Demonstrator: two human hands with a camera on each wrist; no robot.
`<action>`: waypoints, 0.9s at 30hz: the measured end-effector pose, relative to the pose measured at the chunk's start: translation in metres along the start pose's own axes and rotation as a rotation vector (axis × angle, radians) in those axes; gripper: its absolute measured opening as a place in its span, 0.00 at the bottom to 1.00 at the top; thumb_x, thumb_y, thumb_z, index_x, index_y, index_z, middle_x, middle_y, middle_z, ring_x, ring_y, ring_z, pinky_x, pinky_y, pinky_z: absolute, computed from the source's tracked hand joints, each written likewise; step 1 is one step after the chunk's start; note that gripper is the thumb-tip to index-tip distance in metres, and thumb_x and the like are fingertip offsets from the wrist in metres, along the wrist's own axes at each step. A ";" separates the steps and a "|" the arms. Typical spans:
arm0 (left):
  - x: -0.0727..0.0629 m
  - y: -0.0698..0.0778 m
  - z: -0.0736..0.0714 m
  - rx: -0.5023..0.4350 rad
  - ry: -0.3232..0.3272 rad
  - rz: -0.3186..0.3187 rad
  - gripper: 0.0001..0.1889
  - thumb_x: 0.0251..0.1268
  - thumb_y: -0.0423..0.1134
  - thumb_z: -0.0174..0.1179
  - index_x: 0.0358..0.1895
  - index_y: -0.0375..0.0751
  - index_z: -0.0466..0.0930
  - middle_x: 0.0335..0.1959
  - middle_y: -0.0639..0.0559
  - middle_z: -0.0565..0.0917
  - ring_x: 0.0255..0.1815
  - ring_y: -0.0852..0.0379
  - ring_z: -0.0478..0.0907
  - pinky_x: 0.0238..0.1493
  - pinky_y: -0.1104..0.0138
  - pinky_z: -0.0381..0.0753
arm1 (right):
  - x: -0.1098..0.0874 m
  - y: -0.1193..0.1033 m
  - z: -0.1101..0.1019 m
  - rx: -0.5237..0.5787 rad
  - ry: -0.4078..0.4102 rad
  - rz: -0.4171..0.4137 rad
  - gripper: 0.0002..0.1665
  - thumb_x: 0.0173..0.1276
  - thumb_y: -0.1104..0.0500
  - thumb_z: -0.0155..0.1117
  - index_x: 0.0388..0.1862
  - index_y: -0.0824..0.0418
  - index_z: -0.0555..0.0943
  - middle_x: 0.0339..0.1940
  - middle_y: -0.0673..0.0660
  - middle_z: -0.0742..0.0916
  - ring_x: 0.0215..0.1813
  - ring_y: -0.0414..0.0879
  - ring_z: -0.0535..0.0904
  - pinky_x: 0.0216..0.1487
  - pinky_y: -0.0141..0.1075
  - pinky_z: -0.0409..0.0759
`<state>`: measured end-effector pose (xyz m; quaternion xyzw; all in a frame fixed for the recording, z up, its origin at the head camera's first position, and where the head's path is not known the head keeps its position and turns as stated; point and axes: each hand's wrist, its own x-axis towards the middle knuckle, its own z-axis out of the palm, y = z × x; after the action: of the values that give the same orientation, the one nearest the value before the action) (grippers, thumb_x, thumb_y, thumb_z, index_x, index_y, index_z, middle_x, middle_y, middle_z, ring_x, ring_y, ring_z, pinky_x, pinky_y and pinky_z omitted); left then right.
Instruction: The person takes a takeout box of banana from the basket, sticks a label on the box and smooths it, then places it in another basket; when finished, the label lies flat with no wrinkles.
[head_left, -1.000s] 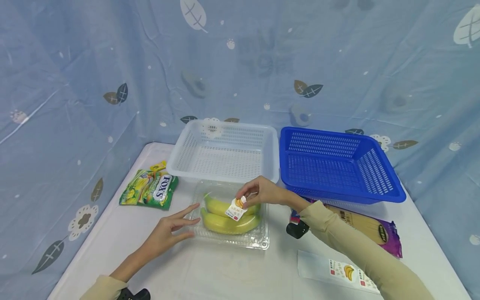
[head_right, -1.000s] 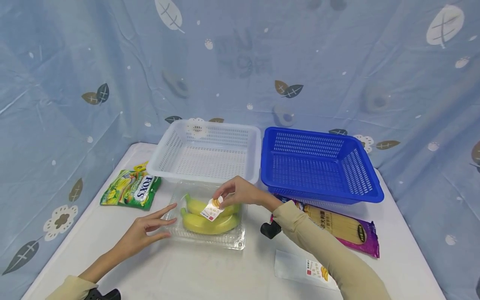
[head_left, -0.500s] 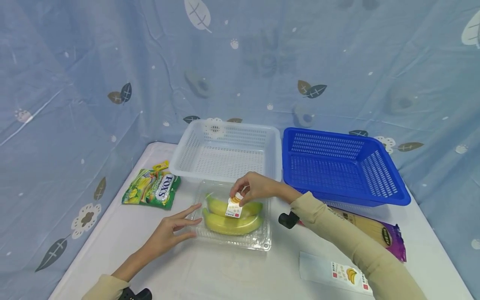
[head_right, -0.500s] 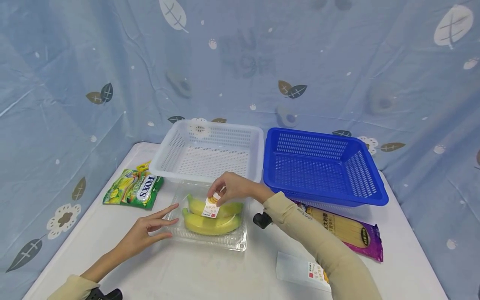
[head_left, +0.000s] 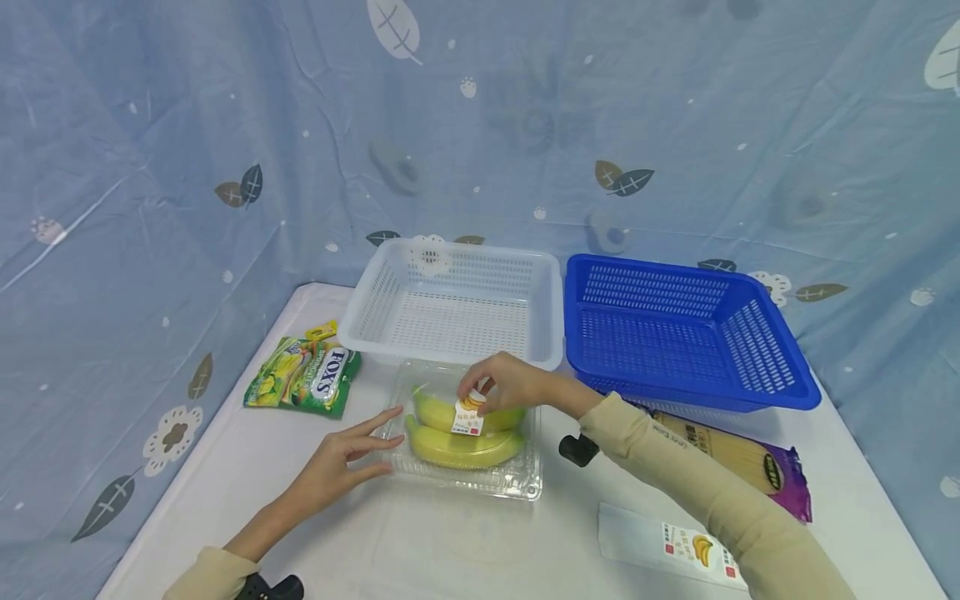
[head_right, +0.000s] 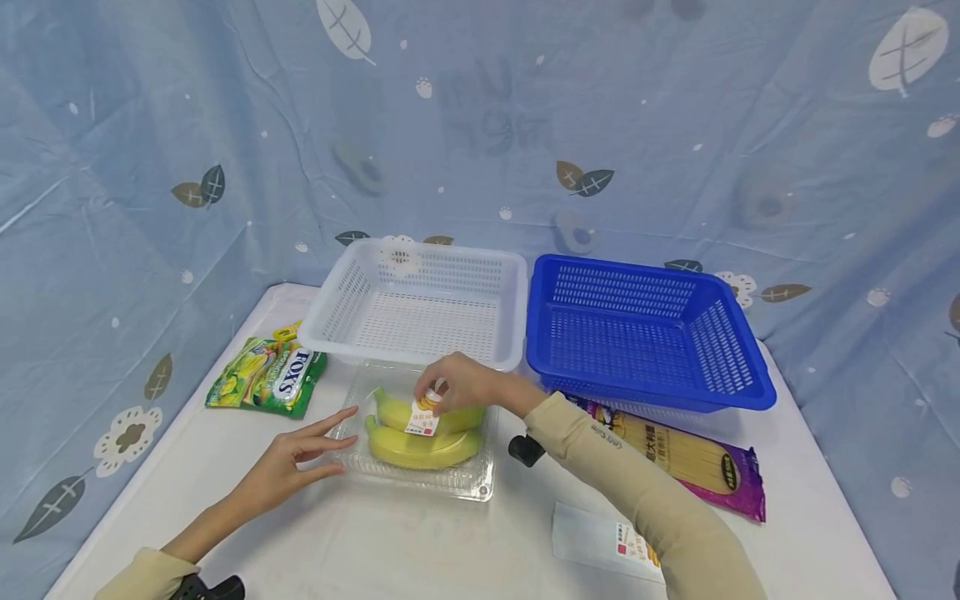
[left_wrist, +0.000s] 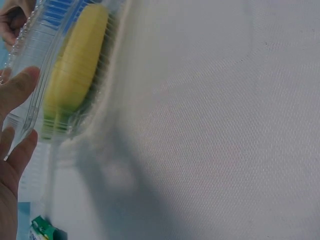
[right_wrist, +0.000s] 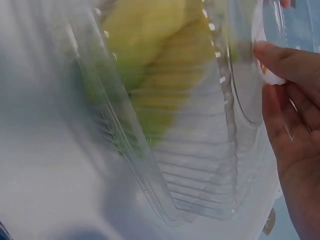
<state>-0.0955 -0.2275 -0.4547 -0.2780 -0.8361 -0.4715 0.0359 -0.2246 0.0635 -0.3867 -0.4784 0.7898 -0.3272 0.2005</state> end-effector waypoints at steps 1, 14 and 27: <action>0.000 0.000 0.000 0.004 0.000 0.000 0.20 0.54 0.36 0.69 0.51 0.34 0.82 0.69 0.42 0.68 0.69 0.58 0.60 0.55 0.65 0.75 | -0.001 -0.001 0.001 -0.028 0.003 -0.007 0.18 0.55 0.70 0.72 0.47 0.67 0.84 0.52 0.58 0.85 0.53 0.48 0.80 0.52 0.33 0.79; 0.000 0.000 0.000 0.008 0.005 0.007 0.20 0.53 0.36 0.69 0.51 0.34 0.82 0.69 0.41 0.68 0.69 0.58 0.61 0.53 0.60 0.77 | -0.015 -0.006 0.032 0.486 0.199 0.062 0.21 0.59 0.76 0.65 0.52 0.77 0.77 0.55 0.71 0.81 0.58 0.57 0.78 0.55 0.36 0.78; -0.001 0.000 0.001 0.007 0.004 -0.005 0.20 0.54 0.36 0.69 0.51 0.35 0.82 0.69 0.42 0.68 0.69 0.57 0.60 0.54 0.66 0.75 | -0.018 -0.004 0.034 0.667 0.466 0.192 0.17 0.66 0.71 0.60 0.54 0.74 0.77 0.57 0.70 0.80 0.61 0.61 0.74 0.59 0.36 0.75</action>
<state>-0.0950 -0.2272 -0.4555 -0.2746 -0.8384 -0.4694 0.0373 -0.1925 0.0667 -0.4076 -0.2246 0.7058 -0.6444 0.1901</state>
